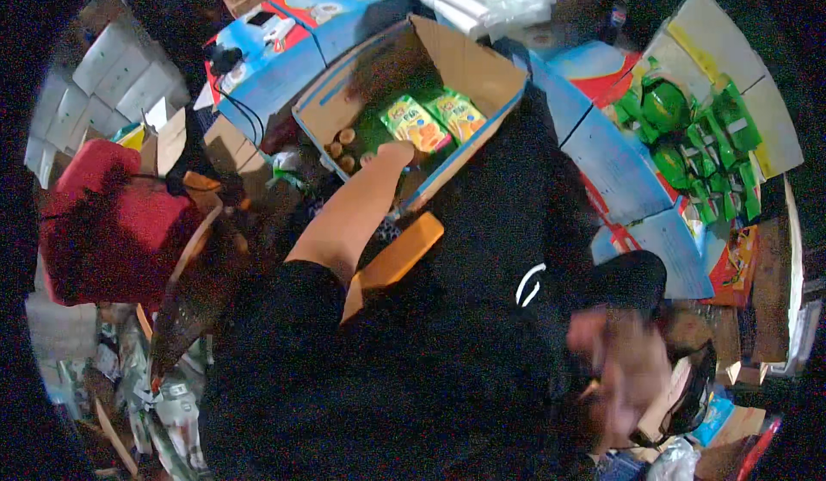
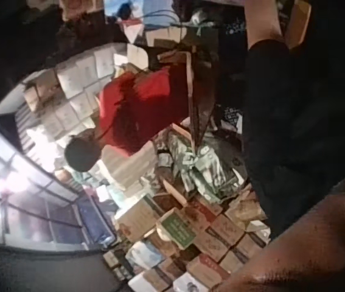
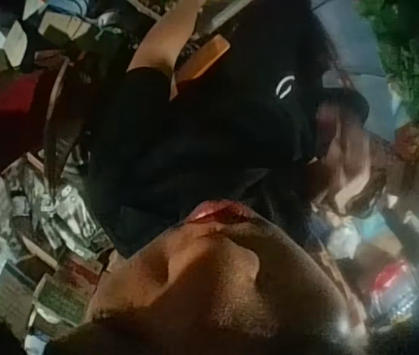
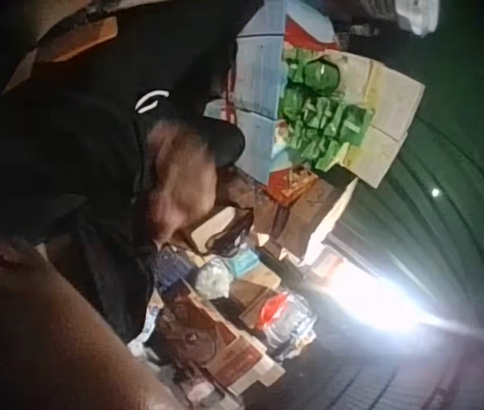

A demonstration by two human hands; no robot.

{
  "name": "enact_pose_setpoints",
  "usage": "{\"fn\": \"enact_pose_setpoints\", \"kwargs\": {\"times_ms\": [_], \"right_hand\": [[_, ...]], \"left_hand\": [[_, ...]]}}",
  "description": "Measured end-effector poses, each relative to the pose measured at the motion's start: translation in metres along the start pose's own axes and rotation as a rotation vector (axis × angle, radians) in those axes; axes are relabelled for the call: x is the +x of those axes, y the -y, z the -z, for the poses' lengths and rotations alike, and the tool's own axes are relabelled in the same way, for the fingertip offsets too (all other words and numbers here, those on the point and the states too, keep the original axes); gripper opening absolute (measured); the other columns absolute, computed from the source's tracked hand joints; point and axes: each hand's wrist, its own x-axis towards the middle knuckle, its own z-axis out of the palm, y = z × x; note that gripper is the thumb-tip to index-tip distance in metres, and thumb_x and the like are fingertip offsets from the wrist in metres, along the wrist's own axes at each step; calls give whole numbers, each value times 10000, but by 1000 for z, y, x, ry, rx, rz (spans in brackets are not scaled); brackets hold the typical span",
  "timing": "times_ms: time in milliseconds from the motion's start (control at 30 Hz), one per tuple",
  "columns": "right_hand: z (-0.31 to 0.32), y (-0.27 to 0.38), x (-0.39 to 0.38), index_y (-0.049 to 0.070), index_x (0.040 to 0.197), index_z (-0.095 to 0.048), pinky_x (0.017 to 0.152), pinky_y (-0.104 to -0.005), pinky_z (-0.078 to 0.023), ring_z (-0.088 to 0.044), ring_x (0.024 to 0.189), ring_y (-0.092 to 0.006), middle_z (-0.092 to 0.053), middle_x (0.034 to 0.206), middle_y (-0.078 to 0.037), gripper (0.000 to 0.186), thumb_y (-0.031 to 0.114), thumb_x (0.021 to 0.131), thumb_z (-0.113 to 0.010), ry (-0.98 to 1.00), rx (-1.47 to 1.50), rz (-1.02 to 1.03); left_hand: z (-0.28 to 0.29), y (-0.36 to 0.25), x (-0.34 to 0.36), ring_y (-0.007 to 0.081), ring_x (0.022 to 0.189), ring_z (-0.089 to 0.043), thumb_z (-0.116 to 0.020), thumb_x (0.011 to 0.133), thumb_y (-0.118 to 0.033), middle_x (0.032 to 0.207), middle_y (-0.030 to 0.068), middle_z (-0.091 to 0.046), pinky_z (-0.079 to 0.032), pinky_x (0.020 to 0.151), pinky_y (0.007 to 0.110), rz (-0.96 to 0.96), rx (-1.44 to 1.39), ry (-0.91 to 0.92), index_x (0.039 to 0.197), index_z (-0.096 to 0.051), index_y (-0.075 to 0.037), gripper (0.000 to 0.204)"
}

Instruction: The person takes snack packages out of an open cardboard box and stacks them onto adjacent boxes by hand.

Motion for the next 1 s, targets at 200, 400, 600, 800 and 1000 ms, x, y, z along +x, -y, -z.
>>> {"fn": "enact_pose_setpoints", "kwargs": {"times_ms": [200,400,600,800,1000], "right_hand": [[50,-182,-37,32,1189,-685,985,-394,-507,-657,1108,-366,-690,1190,-184,273,93,924,-659,58,-922,-371],[67,-230,-59,29,1319,-604,914,-442,-517,-651,1057,-409,-670,1171,-226,433,262,954,-615,266,-894,-742],[77,-233,-76,32,1319,-602,945,-452,-510,-639,1122,-398,-662,1215,-224,420,246,958,-616,278,-894,-839],[69,-233,-62,53,1339,-596,981,-468,-497,-622,1175,-409,-650,1283,-222,424,263,970,-597,325,-854,-838],[79,-233,-77,57,1346,-589,1012,-462,-487,-611,1202,-408,-640,1315,-216,429,272,975,-591,302,-893,-881]], "left_hand": [[-10,-14,-15,223,1259,-646,-503,1019,-538,1366,27,-677,-520,978,473,-132,177,113,1304,-709,-188,496],[-36,1,-33,319,1268,-635,-368,1048,-588,1383,115,-658,-496,1025,493,76,-150,31,1342,-672,-134,621],[-63,0,-16,385,1266,-614,-345,1069,-554,1337,205,-658,-490,1037,489,-49,-347,-32,1304,-680,-81,626],[-64,31,15,432,1175,-636,-347,1079,-477,1281,253,-665,-494,1010,509,-138,-579,-189,1269,-677,-39,581],[-38,1,-5,466,1002,-676,-441,1029,-404,1161,287,-686,-514,929,538,-287,-426,-555,1186,-676,12,503]]}}
